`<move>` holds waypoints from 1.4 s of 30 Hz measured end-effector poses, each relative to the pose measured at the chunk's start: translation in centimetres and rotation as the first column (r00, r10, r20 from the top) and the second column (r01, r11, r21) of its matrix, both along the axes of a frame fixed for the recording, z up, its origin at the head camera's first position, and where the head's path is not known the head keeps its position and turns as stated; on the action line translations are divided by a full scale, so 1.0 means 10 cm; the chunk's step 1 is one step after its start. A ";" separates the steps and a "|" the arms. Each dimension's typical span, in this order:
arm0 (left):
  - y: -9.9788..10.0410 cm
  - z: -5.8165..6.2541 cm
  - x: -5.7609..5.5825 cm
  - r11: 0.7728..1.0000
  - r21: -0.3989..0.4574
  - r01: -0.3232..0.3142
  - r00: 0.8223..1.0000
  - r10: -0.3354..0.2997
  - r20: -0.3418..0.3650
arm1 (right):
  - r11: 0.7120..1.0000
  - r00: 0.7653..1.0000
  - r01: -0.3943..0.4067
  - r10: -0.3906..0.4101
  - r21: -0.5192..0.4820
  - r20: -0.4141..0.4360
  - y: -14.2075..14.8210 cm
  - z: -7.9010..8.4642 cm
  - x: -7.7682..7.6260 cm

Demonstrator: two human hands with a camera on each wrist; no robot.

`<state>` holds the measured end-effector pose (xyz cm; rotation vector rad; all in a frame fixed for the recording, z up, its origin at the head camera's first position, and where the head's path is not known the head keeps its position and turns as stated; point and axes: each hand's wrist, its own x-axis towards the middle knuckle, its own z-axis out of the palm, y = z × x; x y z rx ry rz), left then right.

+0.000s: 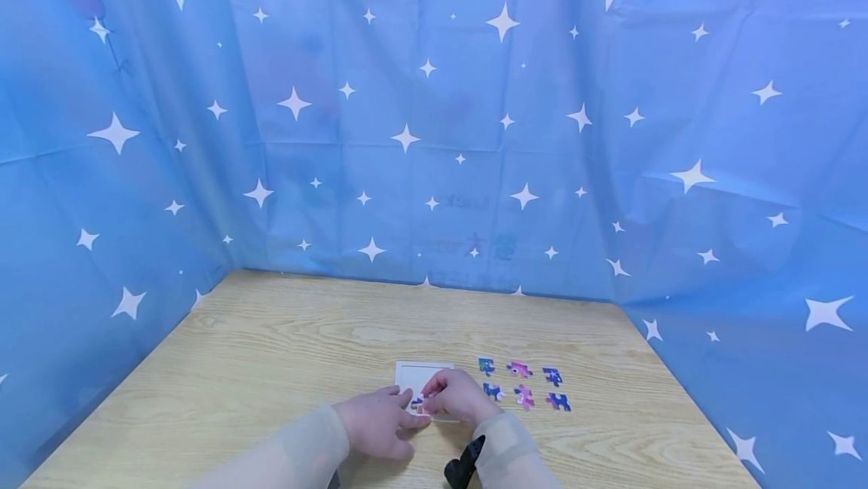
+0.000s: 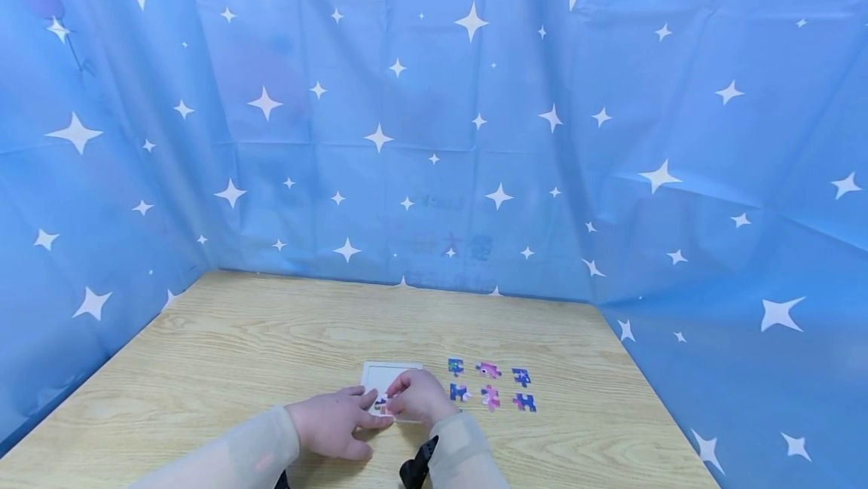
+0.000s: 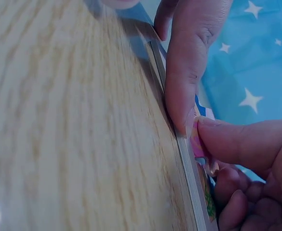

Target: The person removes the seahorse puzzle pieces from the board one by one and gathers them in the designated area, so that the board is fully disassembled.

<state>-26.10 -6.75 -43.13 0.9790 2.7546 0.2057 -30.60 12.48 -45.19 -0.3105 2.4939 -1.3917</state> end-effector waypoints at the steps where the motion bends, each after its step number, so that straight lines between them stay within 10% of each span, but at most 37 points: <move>1: 0.00 0.00 0.00 1.000 -0.001 0.001 1.000 -0.001 0.000 | 1.000 1.000 -0.001 0.001 -0.002 0.001 0.00 0.00 0.00; 42: -0.01 0.00 -0.02 1.000 0.009 0.003 0.999 -0.003 0.040 | 0.999 0.995 0.002 0.002 -0.045 0.099 0.06 0.05 0.00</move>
